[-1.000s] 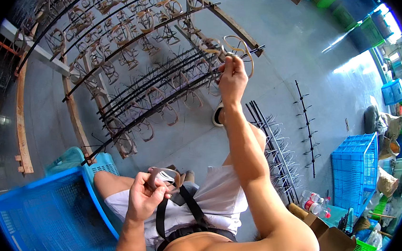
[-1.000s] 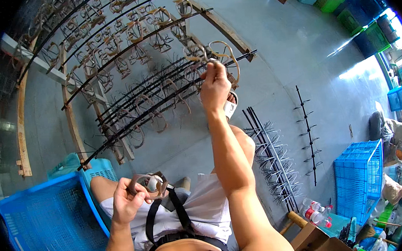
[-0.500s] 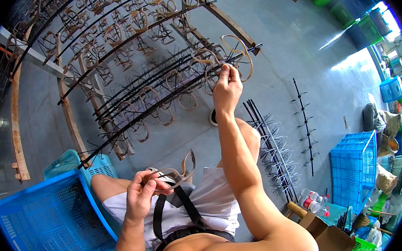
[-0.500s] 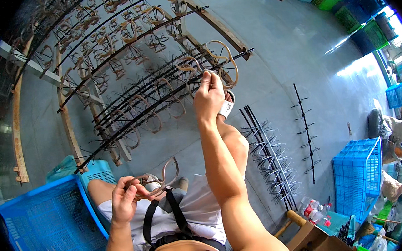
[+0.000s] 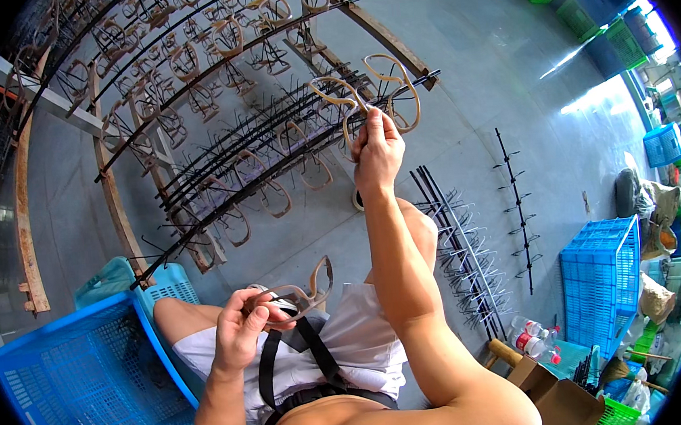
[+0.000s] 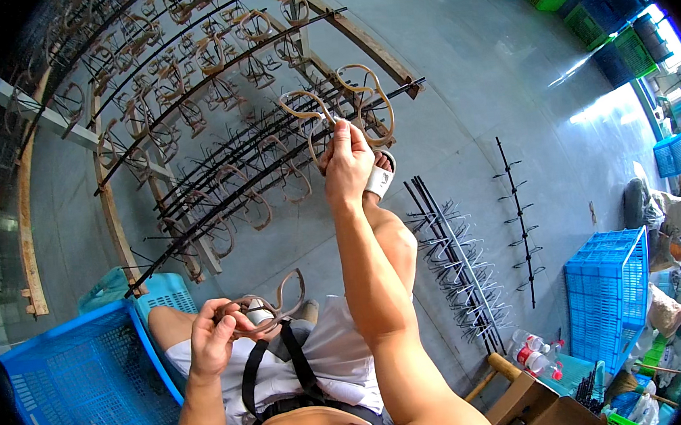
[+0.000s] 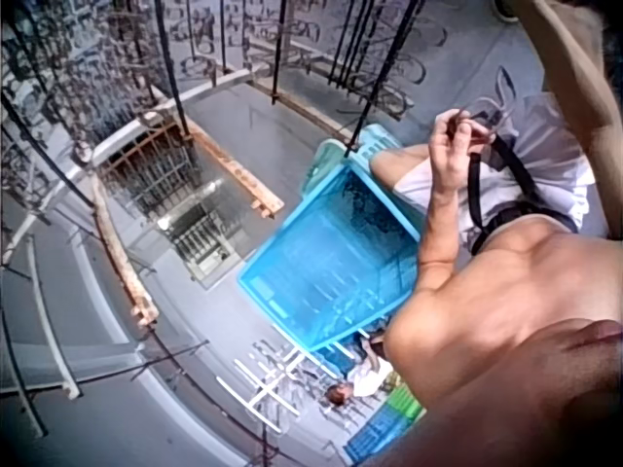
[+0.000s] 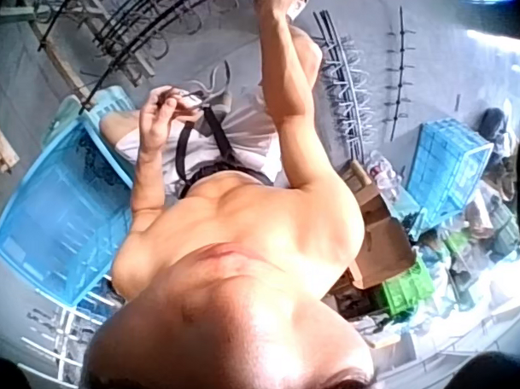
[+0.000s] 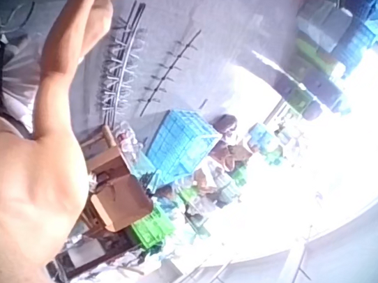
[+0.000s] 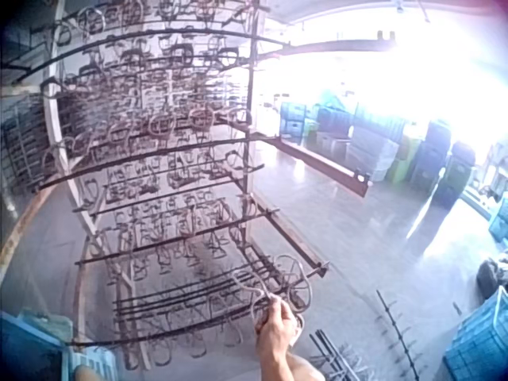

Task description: The person repeatedly picks up rubber bands from a blue basket and stretches them onto metal hooks on a drying rack. They continue this repetitive process, moving along the rack to attach bands to multiple hooks.

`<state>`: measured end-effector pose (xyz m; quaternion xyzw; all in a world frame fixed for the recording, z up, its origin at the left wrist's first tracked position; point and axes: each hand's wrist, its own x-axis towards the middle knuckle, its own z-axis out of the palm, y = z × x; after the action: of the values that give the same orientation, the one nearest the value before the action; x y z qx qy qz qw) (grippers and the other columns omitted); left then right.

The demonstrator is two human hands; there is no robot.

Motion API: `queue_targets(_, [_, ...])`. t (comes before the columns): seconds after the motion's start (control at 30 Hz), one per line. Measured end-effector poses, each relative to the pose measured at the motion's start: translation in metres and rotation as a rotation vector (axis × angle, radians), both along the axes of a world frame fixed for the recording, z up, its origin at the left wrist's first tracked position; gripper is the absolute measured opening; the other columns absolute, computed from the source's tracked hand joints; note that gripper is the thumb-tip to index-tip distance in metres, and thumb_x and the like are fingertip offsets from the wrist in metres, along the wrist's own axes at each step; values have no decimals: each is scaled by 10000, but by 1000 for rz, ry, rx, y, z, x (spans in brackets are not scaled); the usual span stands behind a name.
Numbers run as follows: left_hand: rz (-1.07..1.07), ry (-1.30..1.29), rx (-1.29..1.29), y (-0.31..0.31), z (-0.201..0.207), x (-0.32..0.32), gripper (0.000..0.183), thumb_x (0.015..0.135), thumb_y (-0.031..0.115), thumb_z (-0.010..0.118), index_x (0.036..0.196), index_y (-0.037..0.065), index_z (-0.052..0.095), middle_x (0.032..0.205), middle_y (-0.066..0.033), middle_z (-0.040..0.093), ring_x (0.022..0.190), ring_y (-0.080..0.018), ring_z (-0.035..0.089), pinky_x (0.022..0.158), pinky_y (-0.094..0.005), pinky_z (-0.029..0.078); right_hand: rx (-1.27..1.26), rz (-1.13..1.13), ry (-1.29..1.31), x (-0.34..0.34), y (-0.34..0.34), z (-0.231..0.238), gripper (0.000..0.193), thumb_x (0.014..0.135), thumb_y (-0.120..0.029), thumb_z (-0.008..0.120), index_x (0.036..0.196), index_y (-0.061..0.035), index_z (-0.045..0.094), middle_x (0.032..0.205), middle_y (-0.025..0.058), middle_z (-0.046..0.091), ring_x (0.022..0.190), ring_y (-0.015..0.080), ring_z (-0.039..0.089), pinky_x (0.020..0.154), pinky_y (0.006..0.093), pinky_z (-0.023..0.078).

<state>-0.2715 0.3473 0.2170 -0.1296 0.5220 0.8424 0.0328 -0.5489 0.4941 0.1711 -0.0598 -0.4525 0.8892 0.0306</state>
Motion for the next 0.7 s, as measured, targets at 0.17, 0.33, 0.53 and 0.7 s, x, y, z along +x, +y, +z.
queue_targets(0.17, [10, -9, -3, 1, -2, 0, 213, 922, 115, 491, 1109, 13, 477, 880, -131, 609, 787, -220, 639, 725, -379, 565, 37, 2, 64, 0, -5, -8, 213, 926, -244, 533, 853, -47, 571, 563, -32, 430, 428, 51, 361, 379, 194, 269])
queue_targets(0.33, [97, 32, 53, -1, -7, 4, 228, 951, 188, 443, 1088, 10, 481, 855, -135, 614, 772, -232, 646, 707, -386, 569, 226, 33, 115, 12, -11, -6, 207, 920, -226, 545, 925, -25, 596, 566, -35, 444, 446, 36, 378, 391, 188, 302])
queue_targets(0.53, [208, 81, 120, -7, -6, 2, 223, 958, 190, 421, 1101, 35, 492, 879, -138, 602, 781, -236, 645, 716, -418, 568, 496, 35, 241, 9, -6, -18, 181, 923, -178, 541, 979, -16, 598, 636, -75, 447, 573, 18, 343, 491, 179, 271])
queue_targets(0.7, [180, 138, 130, -10, -7, -2, 235, 958, 188, 419, 1122, 33, 486, 906, -127, 570, 791, -248, 643, 736, -446, 565, 598, 27, 267, 4, 3, -18, 178, 920, -178, 545, 963, -14, 599, 656, -63, 475, 590, 31, 364, 510, 186, 295])
